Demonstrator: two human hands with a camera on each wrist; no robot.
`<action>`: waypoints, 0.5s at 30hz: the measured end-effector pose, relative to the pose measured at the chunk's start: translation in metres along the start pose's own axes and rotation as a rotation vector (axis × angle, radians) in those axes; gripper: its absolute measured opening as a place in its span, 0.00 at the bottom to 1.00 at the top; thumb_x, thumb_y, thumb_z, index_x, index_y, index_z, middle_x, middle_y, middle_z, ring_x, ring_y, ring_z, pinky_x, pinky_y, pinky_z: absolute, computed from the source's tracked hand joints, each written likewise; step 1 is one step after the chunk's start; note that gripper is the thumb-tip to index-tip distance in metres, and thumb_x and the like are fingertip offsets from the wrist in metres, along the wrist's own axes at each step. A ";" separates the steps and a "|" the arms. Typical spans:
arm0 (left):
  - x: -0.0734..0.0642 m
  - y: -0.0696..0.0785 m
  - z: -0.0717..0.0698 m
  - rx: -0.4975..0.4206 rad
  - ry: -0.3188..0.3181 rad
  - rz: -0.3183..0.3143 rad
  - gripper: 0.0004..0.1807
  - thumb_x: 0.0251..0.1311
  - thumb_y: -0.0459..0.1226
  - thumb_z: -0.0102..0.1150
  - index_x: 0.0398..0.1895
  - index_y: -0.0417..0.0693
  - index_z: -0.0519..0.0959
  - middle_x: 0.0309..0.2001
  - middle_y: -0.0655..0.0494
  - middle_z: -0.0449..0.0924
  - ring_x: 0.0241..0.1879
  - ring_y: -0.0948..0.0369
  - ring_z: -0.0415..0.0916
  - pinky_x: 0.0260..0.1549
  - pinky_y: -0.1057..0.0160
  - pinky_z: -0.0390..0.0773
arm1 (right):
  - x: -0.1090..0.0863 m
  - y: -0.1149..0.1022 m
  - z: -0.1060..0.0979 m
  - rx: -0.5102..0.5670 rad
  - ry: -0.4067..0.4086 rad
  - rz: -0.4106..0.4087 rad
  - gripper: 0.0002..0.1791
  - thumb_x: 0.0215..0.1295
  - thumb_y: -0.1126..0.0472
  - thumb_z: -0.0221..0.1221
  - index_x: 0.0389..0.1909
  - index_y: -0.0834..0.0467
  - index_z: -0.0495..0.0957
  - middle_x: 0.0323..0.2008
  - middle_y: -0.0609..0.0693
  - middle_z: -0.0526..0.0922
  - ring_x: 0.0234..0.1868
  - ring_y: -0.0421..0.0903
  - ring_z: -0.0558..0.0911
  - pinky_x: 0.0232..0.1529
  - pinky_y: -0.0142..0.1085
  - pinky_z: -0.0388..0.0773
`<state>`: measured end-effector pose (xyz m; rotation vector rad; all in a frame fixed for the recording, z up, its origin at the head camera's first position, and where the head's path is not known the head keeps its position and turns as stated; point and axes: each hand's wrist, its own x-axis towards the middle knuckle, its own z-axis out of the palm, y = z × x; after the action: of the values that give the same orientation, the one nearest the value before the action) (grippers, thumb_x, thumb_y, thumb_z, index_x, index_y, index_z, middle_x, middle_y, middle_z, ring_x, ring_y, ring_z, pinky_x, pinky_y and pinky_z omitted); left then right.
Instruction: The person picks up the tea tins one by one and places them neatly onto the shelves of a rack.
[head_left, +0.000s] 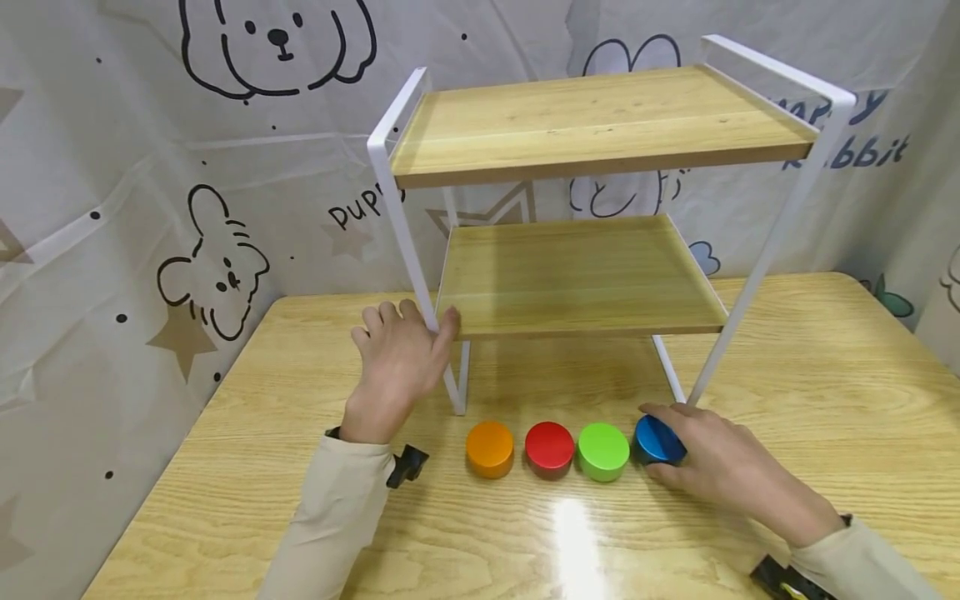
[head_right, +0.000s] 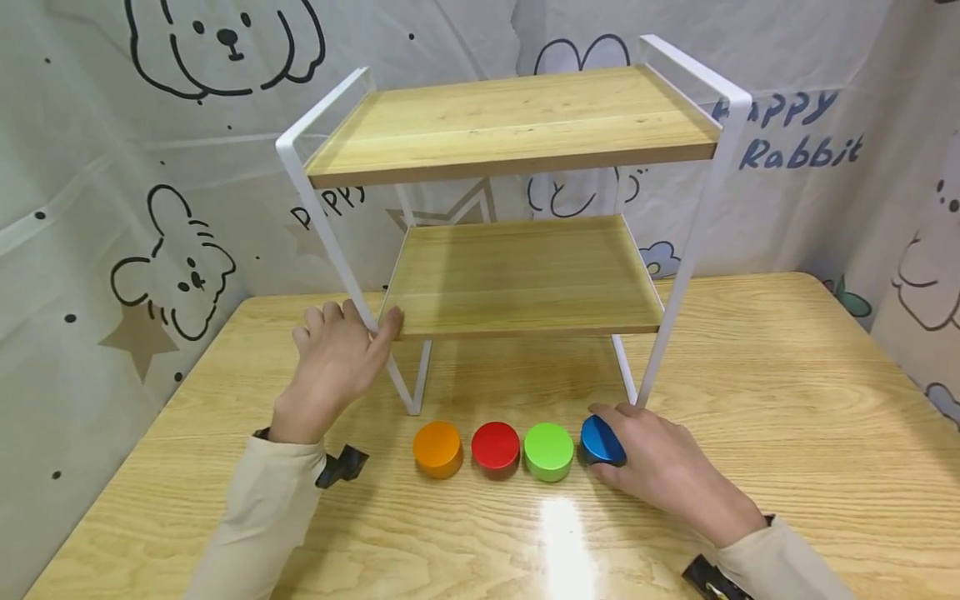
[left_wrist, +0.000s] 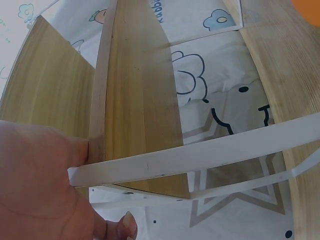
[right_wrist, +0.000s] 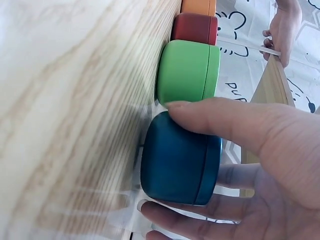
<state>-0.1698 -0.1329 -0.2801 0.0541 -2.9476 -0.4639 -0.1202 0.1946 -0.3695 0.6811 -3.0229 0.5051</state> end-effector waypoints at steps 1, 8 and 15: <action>0.000 0.000 0.000 0.001 0.001 0.003 0.34 0.70 0.58 0.30 0.38 0.32 0.68 0.36 0.38 0.64 0.43 0.40 0.58 0.44 0.44 0.58 | 0.000 0.000 0.000 -0.008 0.012 0.005 0.38 0.43 0.54 0.75 0.57 0.63 0.74 0.46 0.64 0.80 0.43 0.60 0.81 0.34 0.52 0.79; 0.000 0.000 -0.001 0.006 -0.012 0.014 0.34 0.70 0.58 0.30 0.38 0.32 0.67 0.37 0.38 0.63 0.44 0.40 0.58 0.44 0.44 0.58 | -0.001 -0.002 -0.003 -0.018 0.093 0.020 0.38 0.38 0.57 0.77 0.55 0.62 0.75 0.43 0.62 0.82 0.41 0.60 0.82 0.32 0.53 0.79; 0.000 0.000 -0.001 -0.008 -0.029 0.007 0.33 0.70 0.58 0.29 0.37 0.34 0.67 0.37 0.39 0.63 0.44 0.41 0.57 0.43 0.45 0.57 | -0.001 -0.001 -0.004 0.005 0.106 0.011 0.34 0.38 0.56 0.76 0.51 0.60 0.78 0.38 0.58 0.84 0.36 0.55 0.83 0.29 0.50 0.78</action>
<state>-0.1697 -0.1328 -0.2793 0.0361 -2.9731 -0.4795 -0.1193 0.1953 -0.3655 0.6177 -2.9292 0.5320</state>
